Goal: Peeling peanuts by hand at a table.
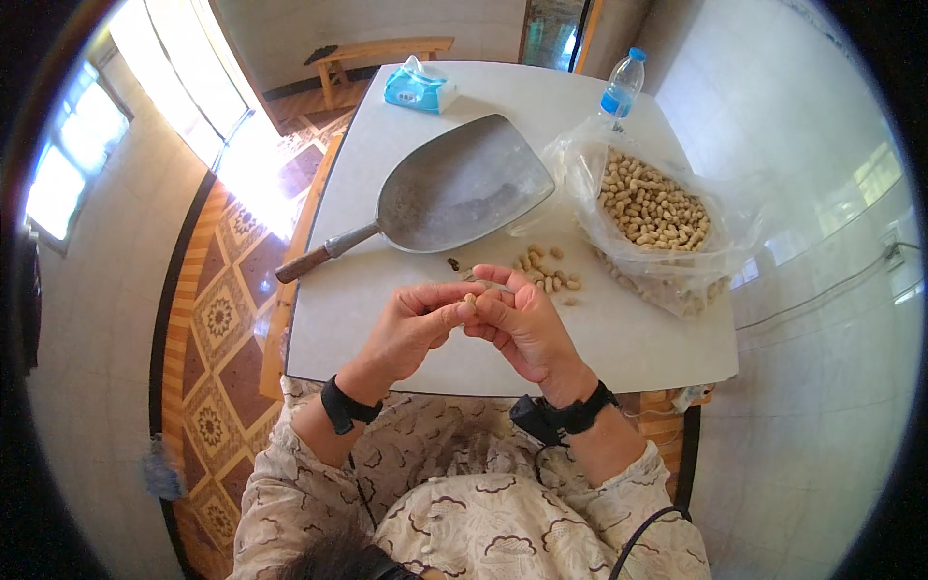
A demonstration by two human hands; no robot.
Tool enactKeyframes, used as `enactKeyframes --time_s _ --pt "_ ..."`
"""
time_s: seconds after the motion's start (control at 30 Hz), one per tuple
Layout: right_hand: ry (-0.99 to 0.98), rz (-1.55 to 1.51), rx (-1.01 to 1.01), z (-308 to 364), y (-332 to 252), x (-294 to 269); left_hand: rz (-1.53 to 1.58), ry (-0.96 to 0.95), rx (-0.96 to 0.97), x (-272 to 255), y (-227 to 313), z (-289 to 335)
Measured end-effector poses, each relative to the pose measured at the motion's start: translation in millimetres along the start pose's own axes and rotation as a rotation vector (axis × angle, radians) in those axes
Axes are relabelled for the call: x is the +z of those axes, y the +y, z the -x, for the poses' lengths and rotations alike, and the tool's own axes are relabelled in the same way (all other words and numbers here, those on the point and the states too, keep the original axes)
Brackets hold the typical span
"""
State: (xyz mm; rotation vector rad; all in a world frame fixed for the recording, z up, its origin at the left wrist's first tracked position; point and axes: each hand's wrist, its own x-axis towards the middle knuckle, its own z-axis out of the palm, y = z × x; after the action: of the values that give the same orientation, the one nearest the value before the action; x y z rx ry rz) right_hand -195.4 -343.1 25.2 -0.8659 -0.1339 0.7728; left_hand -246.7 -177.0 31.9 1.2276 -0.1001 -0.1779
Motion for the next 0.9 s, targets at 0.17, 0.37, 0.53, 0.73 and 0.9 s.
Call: enactKeyframes --time_s 0.17,0.37,0.53,0.73,0.9 --pt "0.009 -0.092 0.015 5.0 5.5 3.6 0.124 0.019 -0.071 0.6 -6.8 4.4" --pt "0.062 0.002 -0.135 6.2 9.2 12.4 0.175 0.031 -0.095 -0.2 -7.3 3.5" --pt "0.111 0.08 -0.219 8.2 8.1 18.0 0.135 0.061 -0.061 3.8 -8.2 2.9" --pt "0.109 0.211 -0.251 10.0 15.3 20.0 0.07 0.086 0.039 0.3 -18.8 4.1" --pt "0.062 0.316 -0.3 12.4 26.6 25.5 0.178 0.22 0.086 10.8 -28.4 6.4"
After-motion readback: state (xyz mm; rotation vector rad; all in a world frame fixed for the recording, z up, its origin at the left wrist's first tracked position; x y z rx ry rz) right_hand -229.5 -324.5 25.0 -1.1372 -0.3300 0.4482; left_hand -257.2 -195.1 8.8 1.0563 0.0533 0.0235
